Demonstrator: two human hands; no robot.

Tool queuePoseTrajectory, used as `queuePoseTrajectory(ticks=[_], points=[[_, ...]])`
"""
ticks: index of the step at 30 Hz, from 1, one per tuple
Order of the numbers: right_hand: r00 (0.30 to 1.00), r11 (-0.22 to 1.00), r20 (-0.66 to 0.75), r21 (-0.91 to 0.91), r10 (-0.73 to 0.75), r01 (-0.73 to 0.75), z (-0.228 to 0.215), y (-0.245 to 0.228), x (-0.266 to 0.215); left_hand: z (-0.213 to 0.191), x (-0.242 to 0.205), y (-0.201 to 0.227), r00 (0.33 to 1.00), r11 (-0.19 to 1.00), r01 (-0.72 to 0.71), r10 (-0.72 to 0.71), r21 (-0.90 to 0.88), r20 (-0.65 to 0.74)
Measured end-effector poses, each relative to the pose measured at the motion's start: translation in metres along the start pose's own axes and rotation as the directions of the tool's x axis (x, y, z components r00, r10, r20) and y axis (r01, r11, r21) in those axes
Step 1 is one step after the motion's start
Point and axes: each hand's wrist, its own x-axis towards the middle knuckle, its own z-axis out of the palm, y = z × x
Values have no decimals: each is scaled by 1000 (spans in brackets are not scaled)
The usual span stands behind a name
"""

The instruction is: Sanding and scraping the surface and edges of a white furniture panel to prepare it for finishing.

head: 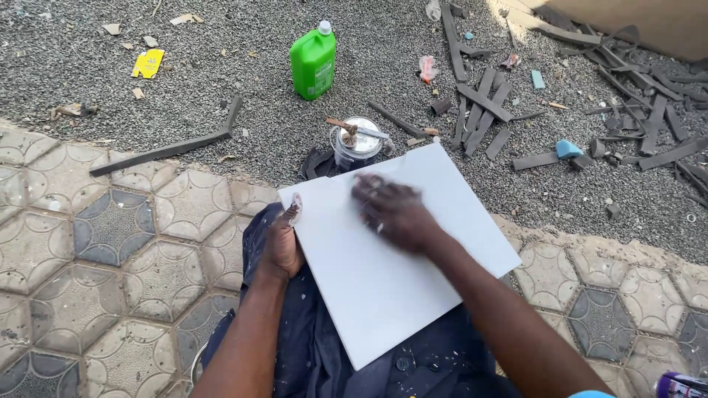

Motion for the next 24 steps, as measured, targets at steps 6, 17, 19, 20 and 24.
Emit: queuePoseTrajectory(ticks=[6, 17, 19, 20, 24], points=[[552, 684, 514, -97, 657, -723, -9, 11, 10, -5, 10, -6, 1000, 1000, 20, -20, 21, -19], [606, 712, 447, -104, 658, -695, -7, 56, -41, -9, 10, -6, 999, 999, 45, -45, 16, 4], [473, 576, 480, -86, 739, -813, 0, 27, -22, -4, 9, -7, 999, 999, 35, -35, 2, 9], [706, 778, 459, 48, 540, -626, 3, -6, -9, 2, 6, -7, 999, 999, 44, -44, 1, 13], [937, 956, 346, 256, 52, -147, -12, -98, 5, 27, -13, 10, 990, 991, 136, -135, -10, 30]])
